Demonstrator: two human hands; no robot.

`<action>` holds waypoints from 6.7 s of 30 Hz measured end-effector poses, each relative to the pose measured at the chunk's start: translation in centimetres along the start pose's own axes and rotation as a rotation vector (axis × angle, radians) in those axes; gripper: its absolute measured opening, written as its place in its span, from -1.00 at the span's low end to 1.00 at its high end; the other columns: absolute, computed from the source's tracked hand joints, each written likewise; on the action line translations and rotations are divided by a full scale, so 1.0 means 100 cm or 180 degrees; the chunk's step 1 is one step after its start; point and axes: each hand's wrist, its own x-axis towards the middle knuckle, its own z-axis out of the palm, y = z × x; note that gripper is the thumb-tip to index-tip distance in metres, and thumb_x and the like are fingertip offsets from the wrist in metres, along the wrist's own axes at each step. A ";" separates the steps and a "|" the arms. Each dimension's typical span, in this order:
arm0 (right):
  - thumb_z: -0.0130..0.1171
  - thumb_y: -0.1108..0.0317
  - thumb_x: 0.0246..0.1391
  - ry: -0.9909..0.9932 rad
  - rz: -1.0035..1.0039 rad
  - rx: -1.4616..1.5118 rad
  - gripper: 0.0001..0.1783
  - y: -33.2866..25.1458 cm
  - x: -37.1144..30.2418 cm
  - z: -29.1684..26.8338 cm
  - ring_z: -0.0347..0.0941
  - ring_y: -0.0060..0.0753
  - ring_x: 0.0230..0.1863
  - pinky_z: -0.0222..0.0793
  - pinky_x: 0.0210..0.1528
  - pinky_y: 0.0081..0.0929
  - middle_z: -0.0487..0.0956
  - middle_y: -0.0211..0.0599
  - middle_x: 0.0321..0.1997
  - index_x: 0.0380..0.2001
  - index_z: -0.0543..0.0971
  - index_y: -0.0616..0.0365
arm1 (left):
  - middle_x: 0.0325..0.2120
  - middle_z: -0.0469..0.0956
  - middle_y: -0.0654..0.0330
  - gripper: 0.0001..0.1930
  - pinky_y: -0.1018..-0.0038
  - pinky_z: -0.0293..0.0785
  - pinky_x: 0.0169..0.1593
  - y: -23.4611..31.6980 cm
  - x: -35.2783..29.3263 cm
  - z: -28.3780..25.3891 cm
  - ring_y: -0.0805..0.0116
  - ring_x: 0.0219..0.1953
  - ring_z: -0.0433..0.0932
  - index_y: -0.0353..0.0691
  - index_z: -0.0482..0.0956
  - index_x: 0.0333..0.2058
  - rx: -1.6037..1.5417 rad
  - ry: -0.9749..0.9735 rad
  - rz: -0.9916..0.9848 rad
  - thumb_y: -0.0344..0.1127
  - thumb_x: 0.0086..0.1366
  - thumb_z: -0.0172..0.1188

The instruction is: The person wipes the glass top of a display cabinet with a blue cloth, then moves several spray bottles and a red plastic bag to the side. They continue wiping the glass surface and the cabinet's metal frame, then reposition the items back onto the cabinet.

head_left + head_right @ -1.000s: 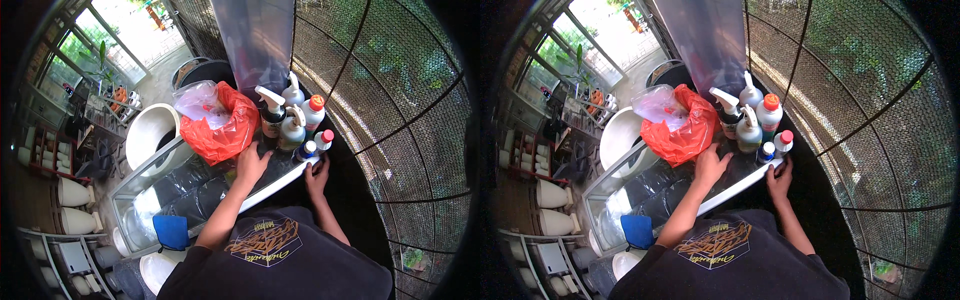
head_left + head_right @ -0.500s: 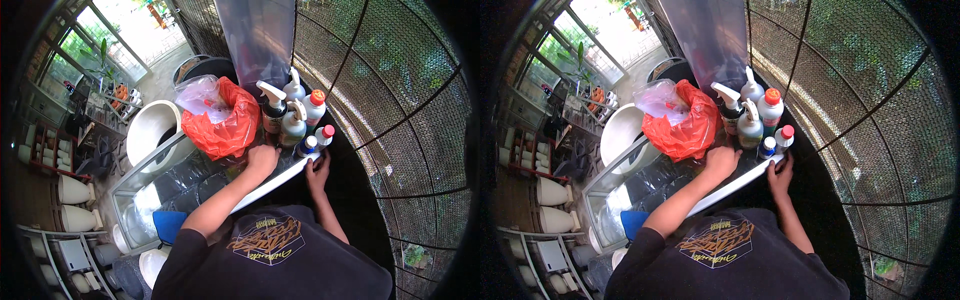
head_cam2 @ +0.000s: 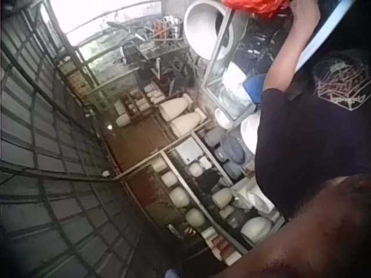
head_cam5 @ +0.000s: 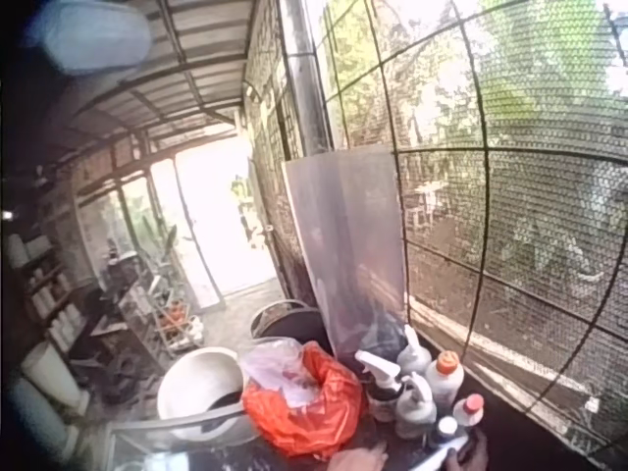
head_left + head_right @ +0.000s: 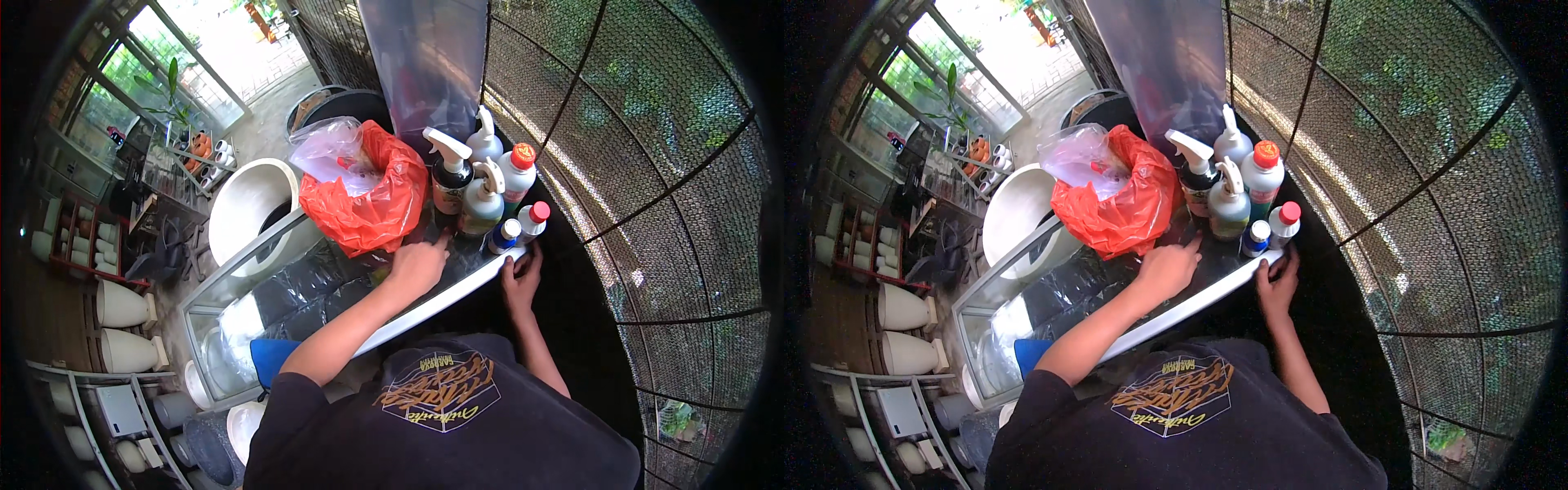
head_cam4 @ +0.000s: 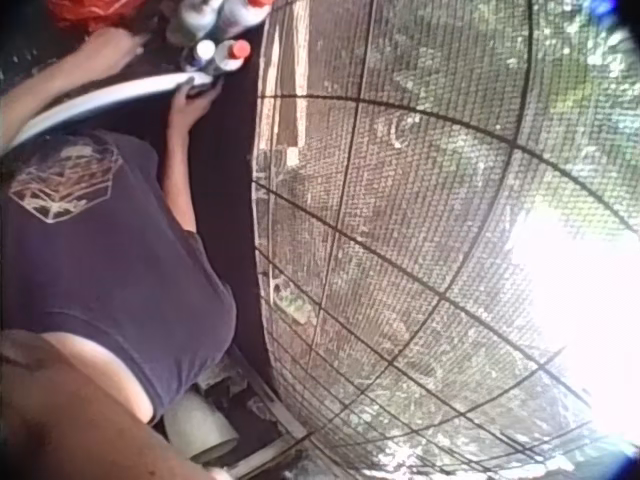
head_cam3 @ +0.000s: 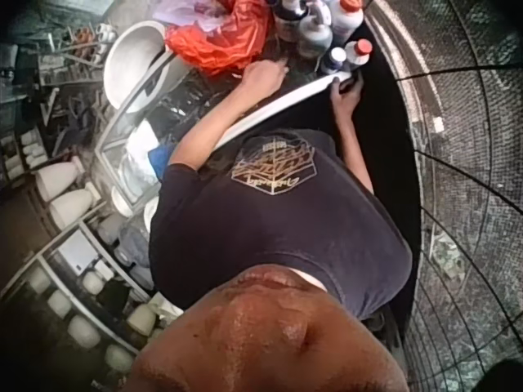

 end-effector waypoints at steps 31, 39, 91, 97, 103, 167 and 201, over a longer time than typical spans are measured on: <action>0.29 0.33 0.06 -0.3519 -0.1874 0.0746 -0.54 -0.233 -0.063 0.110 0.38 0.05 0.14 0.32 0.16 -0.14 0.43 -0.02 0.09 0.06 0.49 0.15 | 0.00 0.54 -0.18 -0.21 0.05 0.39 0.15 -0.102 -0.321 -0.028 -0.19 0.07 0.51 -0.18 0.35 0.16 -0.1199 0.1466 -0.4421 0.00 0.03 0.50; 0.47 0.30 -0.22 -0.1594 -0.2263 -0.1741 -0.17 -0.242 0.010 0.157 -0.01 0.33 0.43 -0.02 0.36 0.31 0.28 -0.08 0.32 0.21 0.39 -0.03 | -0.10 0.59 -0.21 -0.32 0.06 0.45 0.05 -0.102 -0.318 -0.040 -0.24 -0.01 0.56 -0.18 0.41 0.06 -0.1273 0.1698 -0.4190 -0.01 0.05 0.48; 0.28 0.32 0.17 -0.2856 0.1318 0.0933 -0.56 -0.233 -0.242 0.130 0.48 -0.40 0.05 0.34 0.18 -0.37 0.60 -0.29 -0.04 0.08 0.50 0.28 | 0.35 0.07 -0.16 -0.18 0.22 0.12 0.37 -0.106 -0.341 -0.052 0.06 0.40 0.09 -0.37 -0.11 0.44 -0.3628 0.1414 -0.0115 0.16 0.50 -0.12; 0.18 0.55 0.07 0.0616 -0.0802 -0.1389 -0.58 -0.219 -0.138 0.056 0.53 -0.07 -0.04 0.40 0.08 -0.26 0.49 -0.07 0.00 0.06 0.52 0.26 | 0.24 0.19 -0.01 -0.45 0.25 0.39 0.13 -0.110 -0.333 -0.041 0.10 0.26 0.28 -0.21 0.35 0.24 -0.3043 0.1722 -0.0812 -0.18 0.35 0.26; 0.23 0.52 -0.09 -0.0575 -0.0383 -0.2944 -0.58 -0.145 -0.097 0.085 0.43 0.22 0.01 0.43 0.07 -0.03 0.42 0.08 0.07 -0.07 0.54 0.32 | -0.02 0.49 0.01 -0.75 0.35 0.45 0.01 -0.116 -0.336 -0.015 0.12 0.01 0.50 -0.30 0.57 -0.07 -0.2758 0.1727 -0.0805 -0.37 0.30 0.25; 0.14 0.23 0.26 0.0195 -0.1076 -0.0610 -0.73 -0.202 0.010 0.169 0.47 -0.05 -0.39 0.36 -0.21 -0.21 0.55 -0.06 -0.43 -0.26 0.54 0.27 | -0.33 0.62 0.08 -0.94 0.27 0.47 -0.12 -0.126 -0.338 -0.014 0.07 -0.25 0.58 -0.27 0.60 -0.31 -0.2468 0.2079 -0.0497 -0.47 0.23 0.24; 0.01 -0.02 0.35 -0.3358 -0.0624 0.0271 -0.46 -0.229 -0.150 0.326 0.39 -0.39 -0.53 0.32 -0.39 -0.25 0.47 -0.21 -0.64 -0.51 0.53 0.26 | -0.39 0.59 0.07 -0.94 0.38 0.48 -0.18 -0.133 -0.339 -0.009 0.18 -0.30 0.59 -0.33 0.61 -0.34 -0.2790 0.2178 -0.0510 -0.56 0.19 0.24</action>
